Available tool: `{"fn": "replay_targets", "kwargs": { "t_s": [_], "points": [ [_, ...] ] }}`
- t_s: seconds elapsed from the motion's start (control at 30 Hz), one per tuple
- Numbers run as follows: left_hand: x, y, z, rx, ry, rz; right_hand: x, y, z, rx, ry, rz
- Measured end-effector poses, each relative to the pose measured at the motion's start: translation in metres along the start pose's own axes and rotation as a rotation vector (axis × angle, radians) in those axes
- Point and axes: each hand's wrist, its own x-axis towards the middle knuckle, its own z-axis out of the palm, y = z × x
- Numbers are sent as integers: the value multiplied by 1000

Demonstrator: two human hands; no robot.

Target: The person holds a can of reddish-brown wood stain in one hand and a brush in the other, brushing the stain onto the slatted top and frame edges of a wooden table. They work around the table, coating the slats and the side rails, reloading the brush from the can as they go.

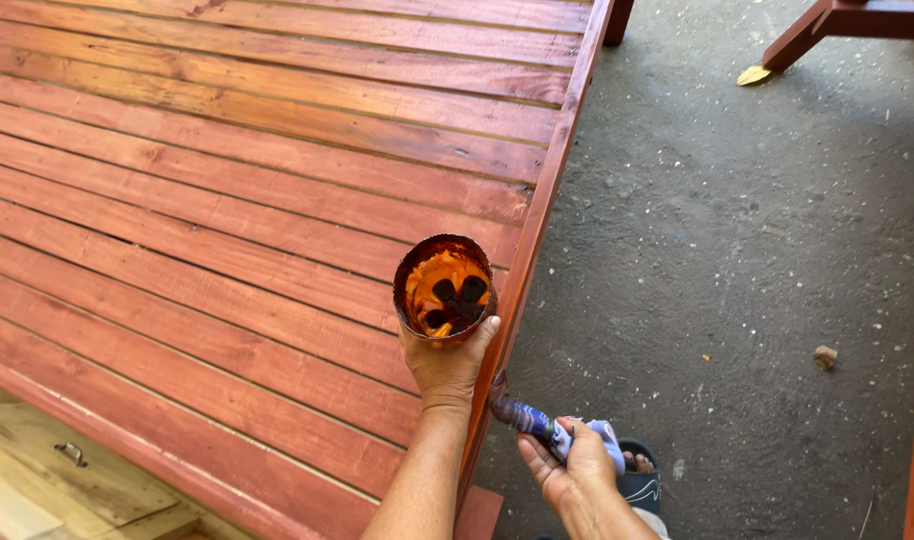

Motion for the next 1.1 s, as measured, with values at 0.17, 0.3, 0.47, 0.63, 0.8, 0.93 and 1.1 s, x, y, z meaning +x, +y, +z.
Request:
{"fn": "replay_targets", "kwargs": {
  "t_s": [0.17, 0.3, 0.47, 0.63, 0.8, 0.93, 1.1],
  "points": [
    [-2, -5, -19, 23, -14, -6, -3, -3, -24, -95, 126, -12],
    [8, -6, -19, 9, -3, -3, -6, -13, -18, -263, 116, -48],
    [27, -6, -12, 170, 8, 22, -4, -72, 62, -203, 95, -153],
    [49, -11, 12, 155, -11, 20, -12, -159, 160, -77, 101, -332],
    [66, -20, 45, 33, -10, 26, -23, -215, 219, 33, 65, -376],
    [74, -19, 65, 83, 5, 29, -9, -226, 220, 180, 7, -330],
    [71, -5, 76, -69, -54, 3, 23, -180, 164, 67, -25, -216]
  ]
}}
